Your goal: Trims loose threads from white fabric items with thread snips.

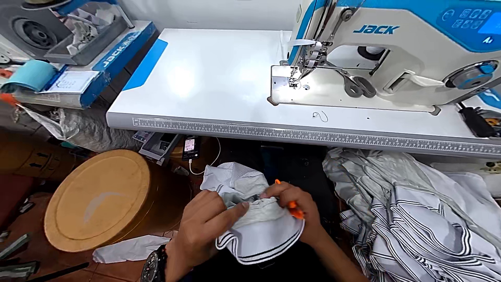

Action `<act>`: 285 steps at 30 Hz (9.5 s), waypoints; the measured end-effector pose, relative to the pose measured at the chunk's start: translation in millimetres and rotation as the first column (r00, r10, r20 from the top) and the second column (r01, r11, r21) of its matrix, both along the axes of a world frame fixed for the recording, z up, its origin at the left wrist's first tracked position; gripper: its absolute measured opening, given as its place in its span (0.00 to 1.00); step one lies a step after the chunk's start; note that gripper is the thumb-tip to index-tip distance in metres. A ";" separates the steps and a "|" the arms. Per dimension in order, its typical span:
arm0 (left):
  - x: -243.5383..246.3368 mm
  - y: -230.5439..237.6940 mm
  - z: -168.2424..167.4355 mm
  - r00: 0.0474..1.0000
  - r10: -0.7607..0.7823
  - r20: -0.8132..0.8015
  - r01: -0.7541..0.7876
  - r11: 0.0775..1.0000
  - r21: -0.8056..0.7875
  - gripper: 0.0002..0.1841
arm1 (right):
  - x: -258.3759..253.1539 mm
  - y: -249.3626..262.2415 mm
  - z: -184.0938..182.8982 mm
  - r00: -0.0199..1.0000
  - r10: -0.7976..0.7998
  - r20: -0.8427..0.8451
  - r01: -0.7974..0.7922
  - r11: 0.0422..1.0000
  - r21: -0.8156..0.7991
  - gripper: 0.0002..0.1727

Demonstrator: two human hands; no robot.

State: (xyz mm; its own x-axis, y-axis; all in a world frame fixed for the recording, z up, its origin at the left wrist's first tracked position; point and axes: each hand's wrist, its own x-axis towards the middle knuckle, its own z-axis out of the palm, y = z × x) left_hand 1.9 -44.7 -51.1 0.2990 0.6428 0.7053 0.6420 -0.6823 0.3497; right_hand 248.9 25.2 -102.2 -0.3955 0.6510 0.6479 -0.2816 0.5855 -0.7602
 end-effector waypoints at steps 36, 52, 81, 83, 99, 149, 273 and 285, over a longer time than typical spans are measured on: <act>48.6 -3.7 34.0 0.407 0.425 0.808 0.580 0.564 -0.588 0.06 | -1.1 -59.2 68.7 0.719 0.585 -0.375 -0.652 0.383 -0.654 0.24; 50.1 -5.3 30.7 0.455 0.385 0.803 0.543 0.595 -0.593 0.07 | -0.4 -58.8 64.4 0.730 0.558 -0.393 -0.660 0.428 -0.618 0.25; 60.9 -8.2 22.3 0.864 0.111 0.491 0.094 0.923 -0.373 0.07 | -17.4 -56.4 57.8 0.763 -0.606 0.225 0.495 0.772 0.399 0.09; 59.7 -7.6 22.1 0.861 0.118 0.494 0.105 0.910 -0.400 0.07 | -14.9 -53.3 58.8 0.799 -0.559 0.220 0.482 0.815 0.321 0.09; 57.0 -5.3 20.3 0.615 0.245 0.749 0.326 0.786 -0.525 0.02 | -15.3 -47.5 62.7 0.868 -0.461 0.184 0.409 0.874 0.262 0.12; 50.3 1.4 12.5 0.730 0.251 0.636 0.188 0.821 -0.540 0.02 | 3.9 -28.9 50.1 0.745 -0.521 0.417 0.432 0.852 0.294 0.06; 3.6 2.0 47.3 0.885 -0.224 -0.408 0.375 0.863 0.338 0.09 | 18.4 -64.8 91.8 0.590 0.636 -0.497 -0.727 0.151 -0.670 0.22; 2.1 1.6 46.9 0.869 -0.208 -0.450 0.379 0.864 0.333 0.08 | 41.8 -61.2 112.1 0.935 0.337 -0.110 -0.355 0.886 -0.298 0.13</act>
